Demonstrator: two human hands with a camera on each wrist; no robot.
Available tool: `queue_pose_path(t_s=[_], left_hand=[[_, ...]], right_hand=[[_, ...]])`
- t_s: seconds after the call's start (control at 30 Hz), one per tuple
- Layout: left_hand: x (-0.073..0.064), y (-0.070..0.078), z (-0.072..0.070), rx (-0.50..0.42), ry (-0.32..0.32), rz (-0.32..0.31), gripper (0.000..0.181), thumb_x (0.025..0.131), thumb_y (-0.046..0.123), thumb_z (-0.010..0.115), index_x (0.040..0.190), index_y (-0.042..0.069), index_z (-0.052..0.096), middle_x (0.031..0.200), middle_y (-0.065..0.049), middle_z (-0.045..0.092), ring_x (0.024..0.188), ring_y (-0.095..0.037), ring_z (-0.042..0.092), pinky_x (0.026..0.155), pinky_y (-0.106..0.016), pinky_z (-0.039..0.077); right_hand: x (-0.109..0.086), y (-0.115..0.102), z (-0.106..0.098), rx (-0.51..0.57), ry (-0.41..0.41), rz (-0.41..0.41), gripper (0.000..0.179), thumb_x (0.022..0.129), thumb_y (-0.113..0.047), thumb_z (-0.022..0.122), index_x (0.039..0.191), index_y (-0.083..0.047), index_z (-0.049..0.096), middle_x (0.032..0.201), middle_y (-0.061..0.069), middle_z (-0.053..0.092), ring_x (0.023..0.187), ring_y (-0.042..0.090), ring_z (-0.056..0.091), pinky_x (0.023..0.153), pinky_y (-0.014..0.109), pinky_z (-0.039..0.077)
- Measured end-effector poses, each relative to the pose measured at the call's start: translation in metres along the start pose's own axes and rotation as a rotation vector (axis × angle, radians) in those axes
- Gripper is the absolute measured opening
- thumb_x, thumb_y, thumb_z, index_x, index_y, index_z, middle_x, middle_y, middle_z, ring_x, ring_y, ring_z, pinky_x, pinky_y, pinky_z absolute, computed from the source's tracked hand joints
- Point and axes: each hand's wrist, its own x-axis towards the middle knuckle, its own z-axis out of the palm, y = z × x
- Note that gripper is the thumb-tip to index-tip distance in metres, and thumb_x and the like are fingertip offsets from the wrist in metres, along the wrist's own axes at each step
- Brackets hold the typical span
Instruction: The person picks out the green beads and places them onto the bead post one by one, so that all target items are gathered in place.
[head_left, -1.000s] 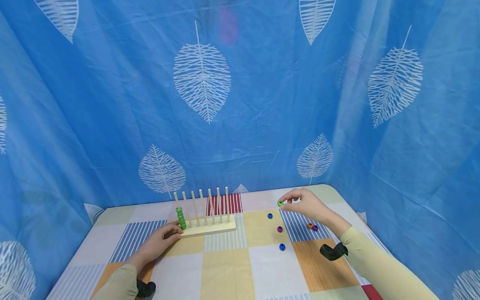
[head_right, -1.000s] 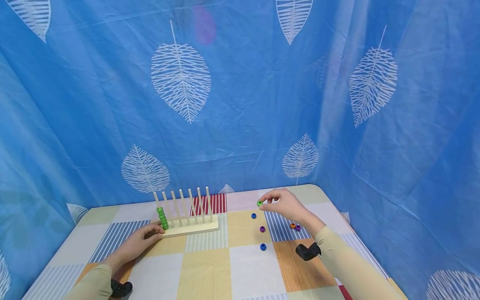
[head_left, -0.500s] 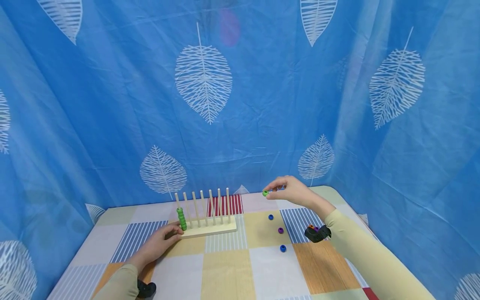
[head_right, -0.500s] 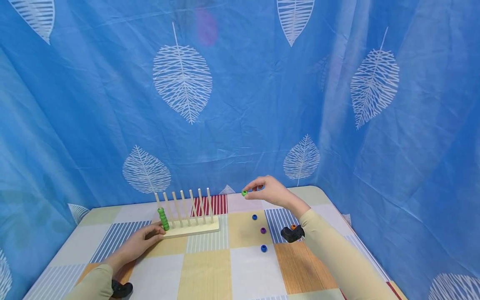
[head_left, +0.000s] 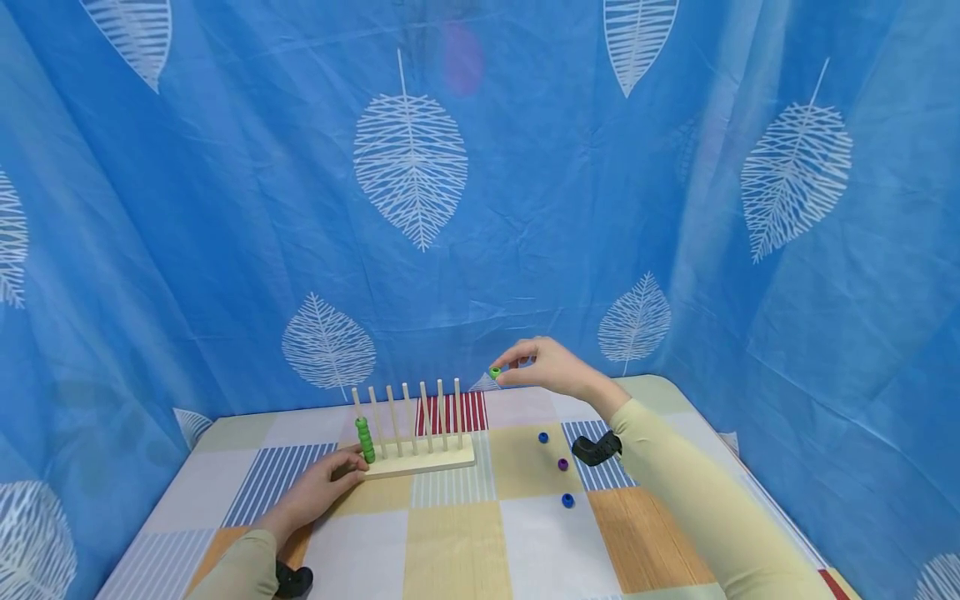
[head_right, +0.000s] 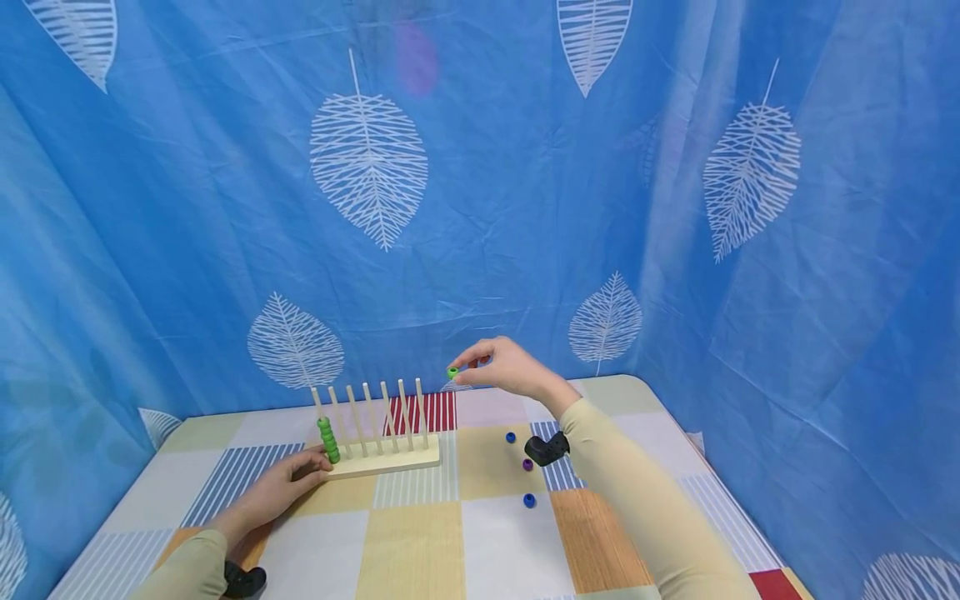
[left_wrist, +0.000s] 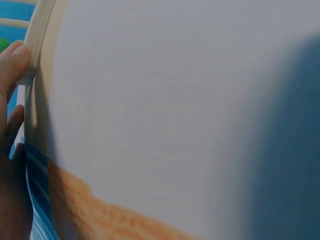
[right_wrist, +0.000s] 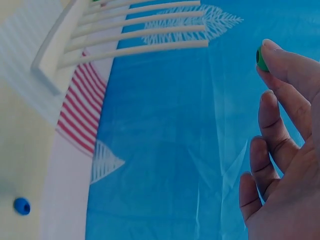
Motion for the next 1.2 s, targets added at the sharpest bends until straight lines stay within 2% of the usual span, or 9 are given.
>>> queue_pose_path(t_s=[0.13,0.27,0.5,0.7,1.0,1.2], left_hand=[[-0.001,0.0,0.001,0.002,0.006,0.019,0.007,0.1,0.022,0.069,0.104,0.016,0.068,0.151,-0.026,0.048,0.143,-0.051,0.036,0.115,-0.067,0.029],[-0.001,0.0,0.002,0.016,0.011,0.039,0.008,0.1,0.023,0.069,0.104,0.016,0.069,0.15,-0.027,0.048,0.142,-0.052,0.036,0.114,-0.068,0.029],[-0.001,0.0,0.001,-0.003,0.0,-0.003,0.004,0.1,0.021,0.068,0.103,0.018,0.068,0.152,-0.024,0.047,0.144,-0.049,0.035,0.116,-0.066,0.027],[-0.001,-0.002,0.0,-0.007,0.002,-0.004,0.005,0.1,0.02,0.068,0.104,0.017,0.068,0.153,-0.024,0.046,0.144,-0.049,0.034,0.116,-0.066,0.027],[0.001,-0.002,-0.001,-0.018,0.001,0.001,0.005,0.1,0.021,0.068,0.105,0.018,0.069,0.154,-0.023,0.045,0.145,-0.049,0.033,0.117,-0.066,0.026],[0.001,0.0,-0.001,-0.022,0.001,0.007,0.005,0.101,0.02,0.067,0.105,0.017,0.069,0.154,-0.024,0.045,0.145,-0.049,0.033,0.117,-0.066,0.026]], right_hand=[[0.011,-0.009,0.005,0.018,-0.015,-0.018,0.031,0.092,-0.043,0.076,0.118,-0.026,0.077,0.112,-0.007,0.069,0.101,0.024,0.055,0.078,0.042,0.052],[0.022,-0.019,0.012,0.031,-0.022,-0.021,0.031,0.091,-0.045,0.076,0.117,-0.029,0.077,0.114,-0.008,0.068,0.101,0.022,0.057,0.079,0.042,0.053],[0.041,-0.033,0.023,0.048,-0.044,-0.049,0.027,0.092,-0.044,0.076,0.115,-0.032,0.076,0.114,-0.007,0.068,0.102,0.021,0.059,0.082,0.042,0.053],[0.057,-0.041,0.031,0.092,-0.081,-0.056,0.027,0.091,-0.046,0.076,0.114,-0.033,0.076,0.118,-0.007,0.066,0.107,0.025,0.06,0.081,0.041,0.053],[0.076,-0.051,0.044,0.135,-0.103,-0.084,0.027,0.092,-0.039,0.077,0.115,-0.027,0.077,0.122,0.002,0.066,0.1,0.023,0.058,0.075,0.037,0.051],[0.087,-0.056,0.052,0.143,-0.112,-0.093,0.025,0.091,-0.038,0.078,0.114,-0.027,0.077,0.118,-0.005,0.067,0.1,0.02,0.06,0.076,0.036,0.053]])
